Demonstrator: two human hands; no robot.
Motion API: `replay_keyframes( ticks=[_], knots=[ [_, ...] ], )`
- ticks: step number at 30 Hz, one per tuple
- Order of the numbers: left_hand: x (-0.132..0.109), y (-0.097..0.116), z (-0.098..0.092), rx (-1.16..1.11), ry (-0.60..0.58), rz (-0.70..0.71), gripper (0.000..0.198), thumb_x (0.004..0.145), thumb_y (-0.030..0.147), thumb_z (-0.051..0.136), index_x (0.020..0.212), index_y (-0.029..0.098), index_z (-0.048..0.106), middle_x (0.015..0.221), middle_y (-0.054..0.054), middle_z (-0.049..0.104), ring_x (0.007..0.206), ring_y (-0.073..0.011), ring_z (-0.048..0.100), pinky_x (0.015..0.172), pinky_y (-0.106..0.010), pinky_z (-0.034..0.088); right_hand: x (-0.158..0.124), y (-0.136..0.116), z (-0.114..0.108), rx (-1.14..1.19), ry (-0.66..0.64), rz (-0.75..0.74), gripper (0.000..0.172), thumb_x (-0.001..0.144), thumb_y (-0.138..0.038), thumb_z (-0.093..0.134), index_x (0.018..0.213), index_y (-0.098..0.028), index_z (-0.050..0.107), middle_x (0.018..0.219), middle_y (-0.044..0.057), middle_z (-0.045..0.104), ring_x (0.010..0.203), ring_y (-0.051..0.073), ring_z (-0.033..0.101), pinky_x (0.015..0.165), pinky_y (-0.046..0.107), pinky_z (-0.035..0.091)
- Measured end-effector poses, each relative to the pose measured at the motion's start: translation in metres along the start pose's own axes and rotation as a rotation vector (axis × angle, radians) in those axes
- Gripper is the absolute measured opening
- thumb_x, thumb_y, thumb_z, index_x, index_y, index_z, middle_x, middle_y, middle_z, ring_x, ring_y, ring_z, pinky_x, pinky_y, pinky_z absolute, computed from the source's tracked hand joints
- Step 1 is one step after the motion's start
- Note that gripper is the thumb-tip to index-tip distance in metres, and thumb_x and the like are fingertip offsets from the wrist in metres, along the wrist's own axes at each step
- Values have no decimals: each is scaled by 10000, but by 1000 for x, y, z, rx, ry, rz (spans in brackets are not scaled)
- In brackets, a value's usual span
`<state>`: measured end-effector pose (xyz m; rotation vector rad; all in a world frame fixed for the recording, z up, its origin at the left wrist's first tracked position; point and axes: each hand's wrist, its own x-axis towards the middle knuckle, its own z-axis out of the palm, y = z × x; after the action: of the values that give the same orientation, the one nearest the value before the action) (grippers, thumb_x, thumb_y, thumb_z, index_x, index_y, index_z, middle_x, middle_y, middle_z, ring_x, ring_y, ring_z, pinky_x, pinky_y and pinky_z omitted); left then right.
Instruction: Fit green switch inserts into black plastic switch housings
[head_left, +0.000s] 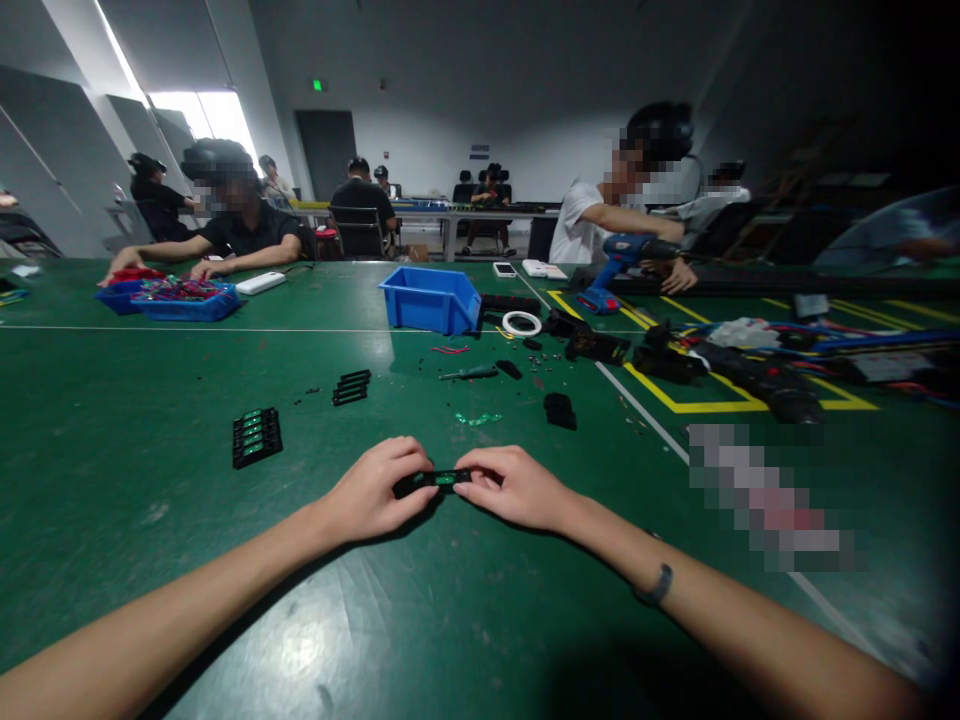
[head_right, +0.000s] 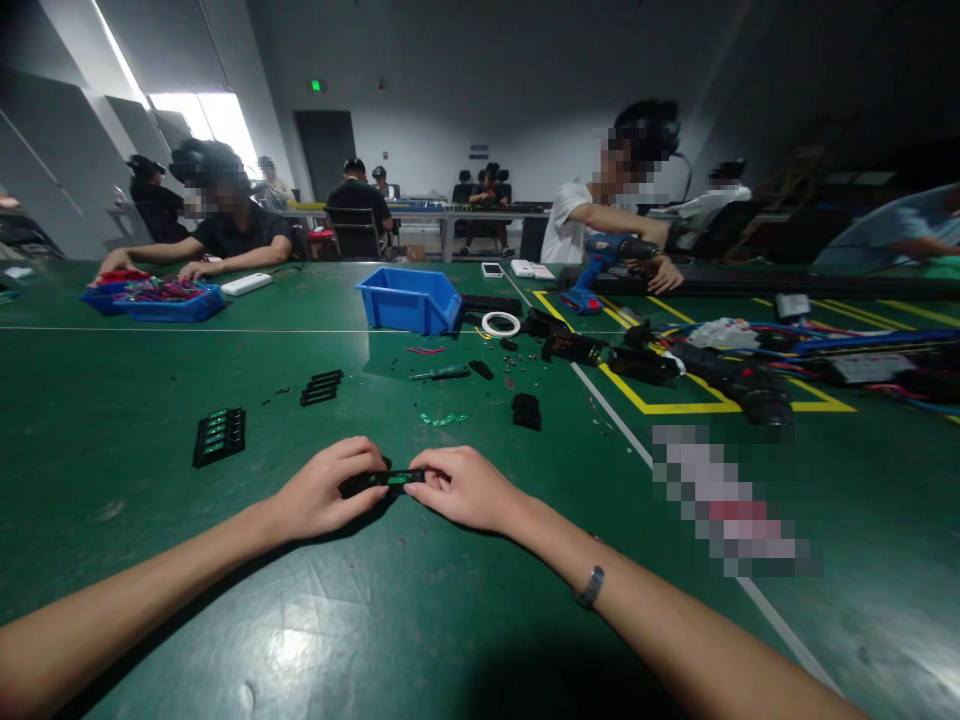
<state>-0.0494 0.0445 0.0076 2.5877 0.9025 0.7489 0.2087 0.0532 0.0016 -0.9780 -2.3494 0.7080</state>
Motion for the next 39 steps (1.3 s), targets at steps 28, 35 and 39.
replay_keyframes(
  ticks=[28,35,39],
  knots=[
    [1,-1,1,13,-53,-9,184,963,288,572,1085,169,641,1069,-102,625,1011,-237,585,917,-380,485,1,-1,1,-61,-15,-36,182,946,-317,673,1059,-190,738,696,-19,614,613,127,548,614,238,374],
    [1,-2,1,17,-62,-7,195,968,301,572,1099,181,652,1078,-95,628,1021,-238,583,928,-382,478,1,0,1,-58,-35,-34,192,950,-323,668,1064,-185,737,730,-7,638,635,130,562,627,241,381],
    [1,-2,1,18,-71,-15,194,969,301,571,1100,180,649,1081,-92,628,1022,-235,583,927,-377,474,1,0,1,-54,-36,-37,187,952,-318,664,1059,-184,738,723,-8,636,632,130,562,626,241,382]
  ],
)
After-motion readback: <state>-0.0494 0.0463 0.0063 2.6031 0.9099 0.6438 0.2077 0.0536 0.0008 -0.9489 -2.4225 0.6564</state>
